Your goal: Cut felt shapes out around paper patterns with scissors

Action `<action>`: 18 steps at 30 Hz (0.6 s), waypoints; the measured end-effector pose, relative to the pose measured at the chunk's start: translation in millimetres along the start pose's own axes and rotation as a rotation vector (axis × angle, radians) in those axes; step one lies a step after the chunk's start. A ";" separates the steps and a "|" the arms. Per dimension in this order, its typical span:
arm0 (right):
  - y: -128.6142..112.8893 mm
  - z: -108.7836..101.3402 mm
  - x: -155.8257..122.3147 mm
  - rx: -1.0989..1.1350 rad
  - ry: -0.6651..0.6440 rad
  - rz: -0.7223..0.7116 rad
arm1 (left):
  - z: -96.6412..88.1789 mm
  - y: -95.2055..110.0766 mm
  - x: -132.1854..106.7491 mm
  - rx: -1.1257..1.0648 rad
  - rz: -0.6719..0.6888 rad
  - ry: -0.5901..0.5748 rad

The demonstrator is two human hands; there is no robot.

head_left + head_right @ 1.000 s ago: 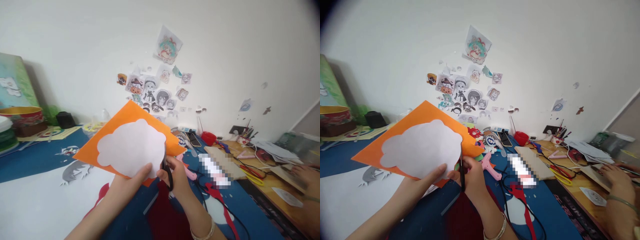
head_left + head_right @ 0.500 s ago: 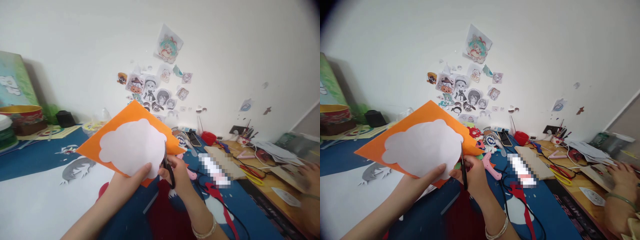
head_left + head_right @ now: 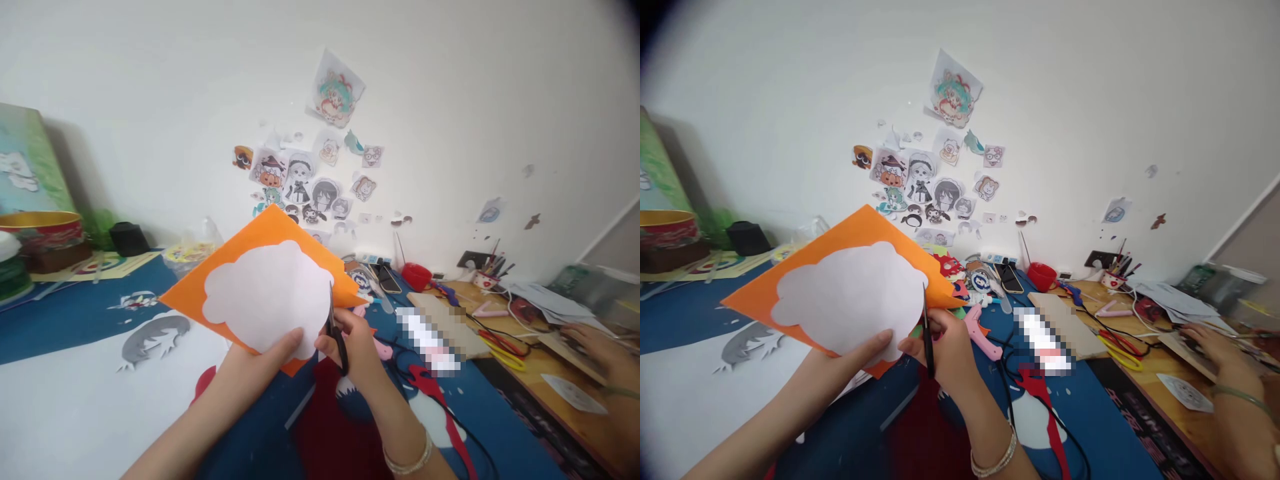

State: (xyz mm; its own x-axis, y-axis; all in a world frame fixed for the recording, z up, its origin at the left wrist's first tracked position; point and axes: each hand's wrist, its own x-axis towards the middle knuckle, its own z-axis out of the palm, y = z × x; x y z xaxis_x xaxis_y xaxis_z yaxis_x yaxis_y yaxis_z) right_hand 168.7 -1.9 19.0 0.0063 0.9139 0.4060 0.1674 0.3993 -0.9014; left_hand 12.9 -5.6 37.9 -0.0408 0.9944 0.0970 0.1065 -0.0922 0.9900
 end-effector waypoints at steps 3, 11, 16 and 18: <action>3.2 -2.9 1.1 -0.044 -0.001 -0.013 | 1.2 4.1 -1.1 0.007 -0.020 -0.009; 0.7 -3.2 -0.2 0.021 -0.025 -0.041 | 7.3 5.8 -6.2 -0.032 0.032 -0.025; -1.4 -2.0 -1.8 0.018 -0.008 -0.022 | 10.2 6.4 -8.9 -0.028 0.019 0.035; -1.3 -1.7 -1.6 0.009 0.002 -0.011 | 10.1 7.3 -9.4 -0.033 0.000 0.041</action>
State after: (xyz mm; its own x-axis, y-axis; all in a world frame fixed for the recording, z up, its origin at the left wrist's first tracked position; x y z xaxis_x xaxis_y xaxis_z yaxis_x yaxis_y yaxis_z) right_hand 170.1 -4.1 19.8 0.0068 0.9092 0.4164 0.1583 0.4102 -0.8982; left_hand 24.1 -15.1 43.2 -0.0815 0.9916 0.1000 0.0734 -0.0941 0.9929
